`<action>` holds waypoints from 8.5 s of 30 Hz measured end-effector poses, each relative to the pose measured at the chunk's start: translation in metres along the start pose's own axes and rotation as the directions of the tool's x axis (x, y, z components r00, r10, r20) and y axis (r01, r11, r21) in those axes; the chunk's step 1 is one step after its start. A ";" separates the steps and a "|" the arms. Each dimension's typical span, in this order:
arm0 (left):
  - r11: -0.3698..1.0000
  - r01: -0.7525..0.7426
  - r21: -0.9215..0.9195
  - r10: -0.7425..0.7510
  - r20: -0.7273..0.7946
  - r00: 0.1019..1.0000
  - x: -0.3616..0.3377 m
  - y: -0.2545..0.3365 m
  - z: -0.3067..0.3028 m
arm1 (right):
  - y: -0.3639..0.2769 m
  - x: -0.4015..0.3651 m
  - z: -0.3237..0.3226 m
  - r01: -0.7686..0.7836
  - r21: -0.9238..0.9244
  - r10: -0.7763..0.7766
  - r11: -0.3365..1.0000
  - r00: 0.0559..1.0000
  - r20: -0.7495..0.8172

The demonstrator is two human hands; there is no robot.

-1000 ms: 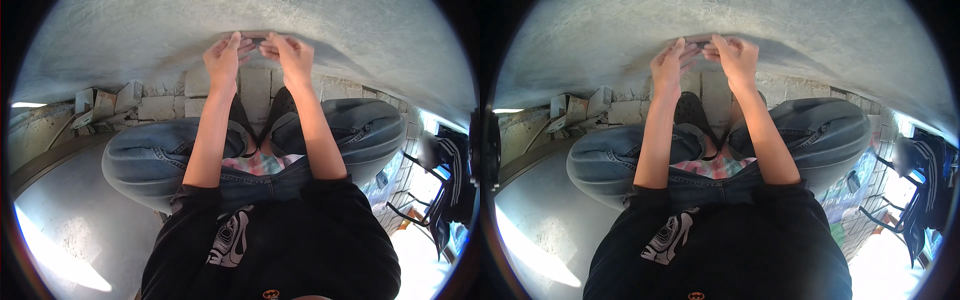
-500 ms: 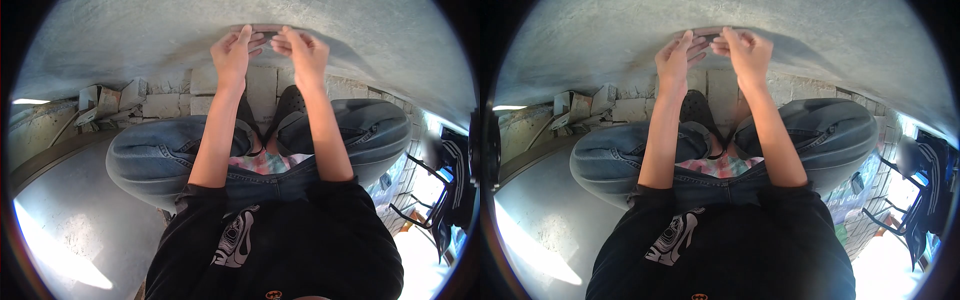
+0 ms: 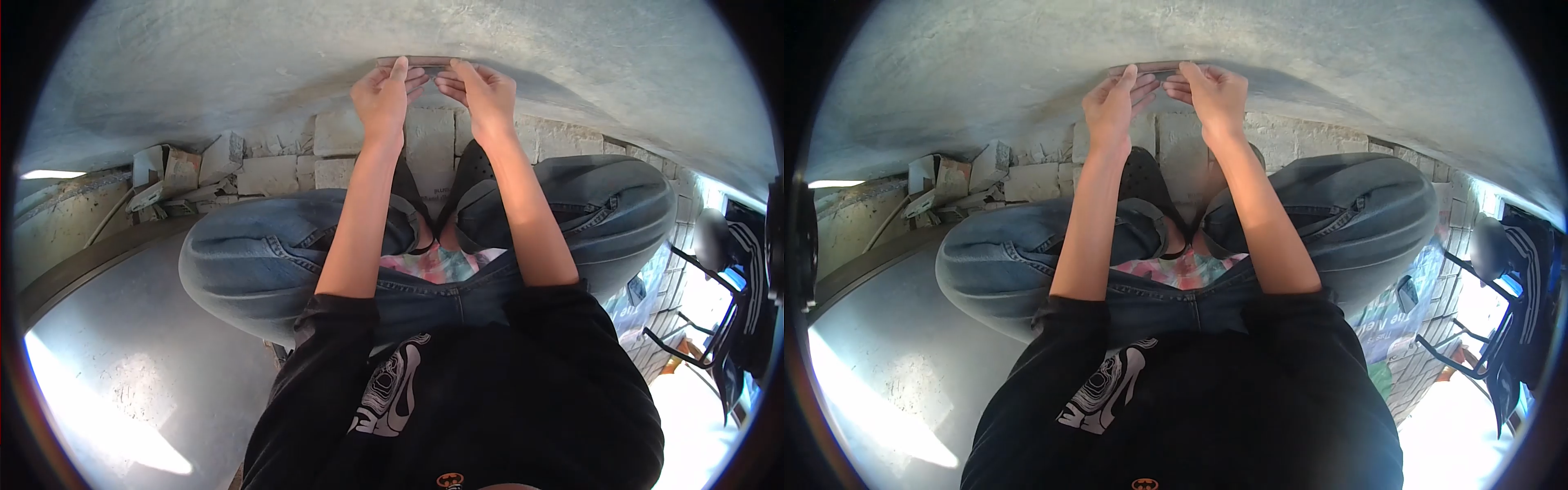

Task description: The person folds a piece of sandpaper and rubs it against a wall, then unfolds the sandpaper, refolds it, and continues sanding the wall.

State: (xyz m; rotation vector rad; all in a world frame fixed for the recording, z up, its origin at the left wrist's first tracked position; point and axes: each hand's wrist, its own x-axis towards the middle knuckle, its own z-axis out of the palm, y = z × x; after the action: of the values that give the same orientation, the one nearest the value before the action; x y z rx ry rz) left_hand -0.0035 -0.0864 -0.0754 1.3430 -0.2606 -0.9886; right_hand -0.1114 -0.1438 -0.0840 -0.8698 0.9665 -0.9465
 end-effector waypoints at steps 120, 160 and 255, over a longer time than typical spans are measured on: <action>0.999 0.036 -0.014 -0.037 -0.102 0.994 0.008 -0.009 -0.001 | 0.014 0.000 0.003 -0.082 0.052 0.082 0.995 0.997 -0.005; 0.999 -0.046 0.028 0.046 -0.007 0.999 0.001 0.013 -0.005 | 0.000 -0.004 0.008 -0.014 0.119 0.009 0.993 0.999 0.048; 0.996 0.074 0.040 -0.069 -0.105 0.992 0.009 -0.002 -0.010 | 0.014 -0.002 0.010 -0.021 0.056 0.018 0.998 0.998 0.055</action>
State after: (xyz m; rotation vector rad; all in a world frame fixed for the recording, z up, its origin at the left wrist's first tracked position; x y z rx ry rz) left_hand 0.0076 -0.0854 -0.0829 1.4472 -0.1577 -0.9743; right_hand -0.0987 -0.1356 -0.0935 -0.8332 0.8962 -0.9247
